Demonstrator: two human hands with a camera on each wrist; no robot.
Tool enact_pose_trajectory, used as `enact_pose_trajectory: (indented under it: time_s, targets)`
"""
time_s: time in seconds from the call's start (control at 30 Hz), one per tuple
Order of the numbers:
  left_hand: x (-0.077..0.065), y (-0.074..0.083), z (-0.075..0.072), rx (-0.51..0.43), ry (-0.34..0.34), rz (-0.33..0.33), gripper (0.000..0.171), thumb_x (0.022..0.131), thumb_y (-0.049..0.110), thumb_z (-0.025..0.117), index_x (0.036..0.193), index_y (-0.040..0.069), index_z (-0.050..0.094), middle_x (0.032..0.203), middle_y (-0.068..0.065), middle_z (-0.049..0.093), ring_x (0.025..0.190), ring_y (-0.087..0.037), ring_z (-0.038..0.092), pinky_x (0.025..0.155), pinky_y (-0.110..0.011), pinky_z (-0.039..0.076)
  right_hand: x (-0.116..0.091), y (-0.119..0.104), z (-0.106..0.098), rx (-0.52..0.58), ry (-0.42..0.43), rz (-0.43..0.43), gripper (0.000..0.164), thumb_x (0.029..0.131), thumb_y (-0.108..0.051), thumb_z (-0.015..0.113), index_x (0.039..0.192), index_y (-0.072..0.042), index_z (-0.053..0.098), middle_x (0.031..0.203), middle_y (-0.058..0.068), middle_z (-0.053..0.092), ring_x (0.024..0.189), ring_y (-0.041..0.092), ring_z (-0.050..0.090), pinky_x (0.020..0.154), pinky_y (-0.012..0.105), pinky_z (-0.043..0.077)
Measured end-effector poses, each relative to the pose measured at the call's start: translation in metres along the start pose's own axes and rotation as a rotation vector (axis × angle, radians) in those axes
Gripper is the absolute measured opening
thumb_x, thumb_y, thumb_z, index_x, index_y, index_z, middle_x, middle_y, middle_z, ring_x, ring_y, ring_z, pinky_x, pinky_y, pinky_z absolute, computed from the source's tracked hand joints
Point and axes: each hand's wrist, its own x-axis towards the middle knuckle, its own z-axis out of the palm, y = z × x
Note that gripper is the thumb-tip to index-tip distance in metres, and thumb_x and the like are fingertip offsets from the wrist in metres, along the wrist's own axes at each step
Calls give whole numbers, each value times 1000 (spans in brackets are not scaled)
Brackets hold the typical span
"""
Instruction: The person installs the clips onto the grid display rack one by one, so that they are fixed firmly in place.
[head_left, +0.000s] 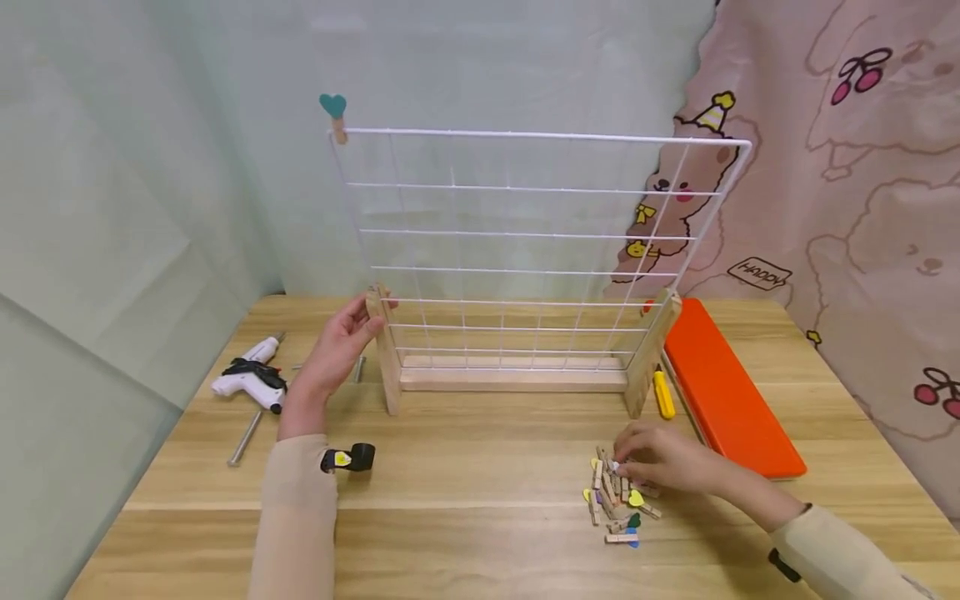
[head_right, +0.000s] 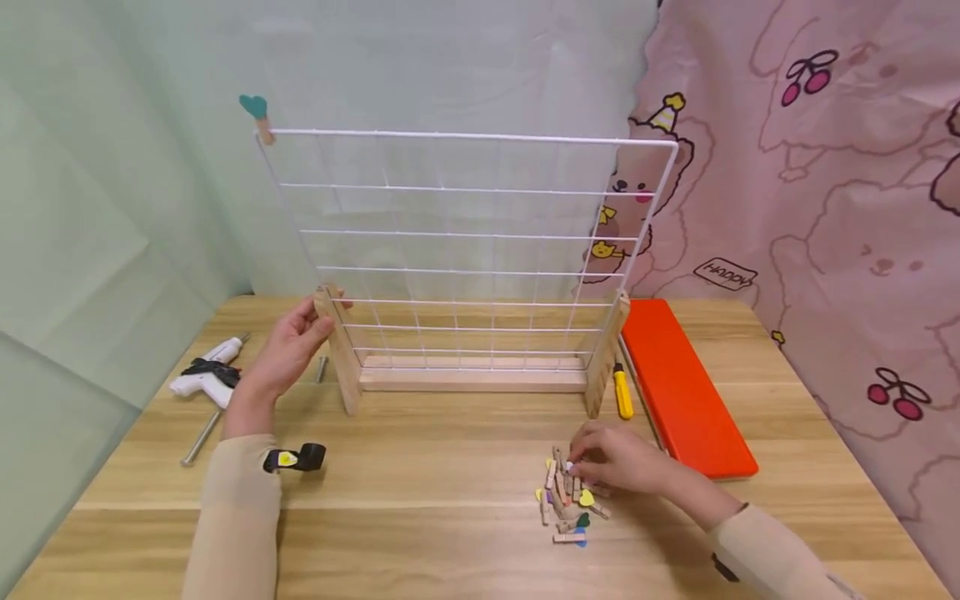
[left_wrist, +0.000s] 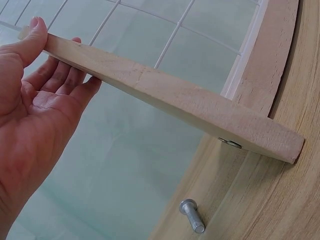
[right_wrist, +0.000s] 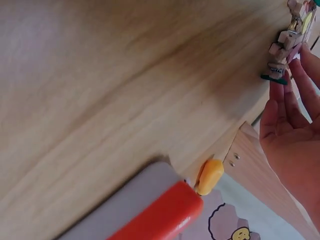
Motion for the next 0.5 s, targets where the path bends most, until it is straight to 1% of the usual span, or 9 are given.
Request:
enact_pose_trajectory:
  time_s: [0.07, 0.17, 0.23, 0.3, 0.37, 0.5]
  targets:
    - [1, 0, 0, -6, -1, 1, 47, 88, 23, 48, 132, 9, 36, 127, -13, 44, 119, -17, 39, 88, -14, 36, 0, 0, 1, 25, -3, 24, 4, 78, -29, 63, 80, -25, 64, 89, -13, 55, 85, 4, 48, 73, 26, 44]
    - [1, 0, 2, -14, 1, -6, 46, 88, 22, 48, 130, 8, 37, 127, -13, 45, 120, -20, 39, 88, -15, 36, -1, -2, 3, 76, -5, 49, 4, 78, -29, 64, 78, -27, 61, 85, -13, 55, 80, 4, 49, 68, 23, 44]
    - [1, 0, 3, -22, -1, -12, 46, 88, 22, 48, 130, 8, 37, 127, -14, 44, 120, -22, 38, 89, -15, 36, -2, -3, 3, 95, -4, 49, 5, 77, -30, 64, 76, -27, 60, 82, -15, 55, 75, 4, 49, 64, 22, 43]
    - [1, 1, 3, -18, 4, -14, 46, 88, 22, 49, 131, 10, 37, 126, -13, 45, 120, -20, 39, 89, -15, 36, -2, -6, 2, 98, 0, 35, 6, 76, -30, 65, 75, -27, 59, 80, -16, 54, 72, 5, 50, 61, 21, 43]
    - [1, 1, 2, -12, 5, -13, 46, 88, 23, 49, 131, 11, 37, 127, -12, 45, 119, -19, 39, 89, -15, 36, -2, -10, -1, 100, -1, 17, 7, 76, -30, 65, 74, -26, 60, 79, -17, 55, 71, 4, 50, 60, 21, 42]
    - [-1, 2, -1, -17, 3, -10, 46, 89, 23, 48, 131, 11, 36, 127, -14, 44, 119, -20, 39, 88, -15, 36, -2, -18, -9, 155, -7, 11, 8, 77, -25, 66, 73, -22, 59, 78, -16, 58, 69, 3, 52, 58, 21, 44]
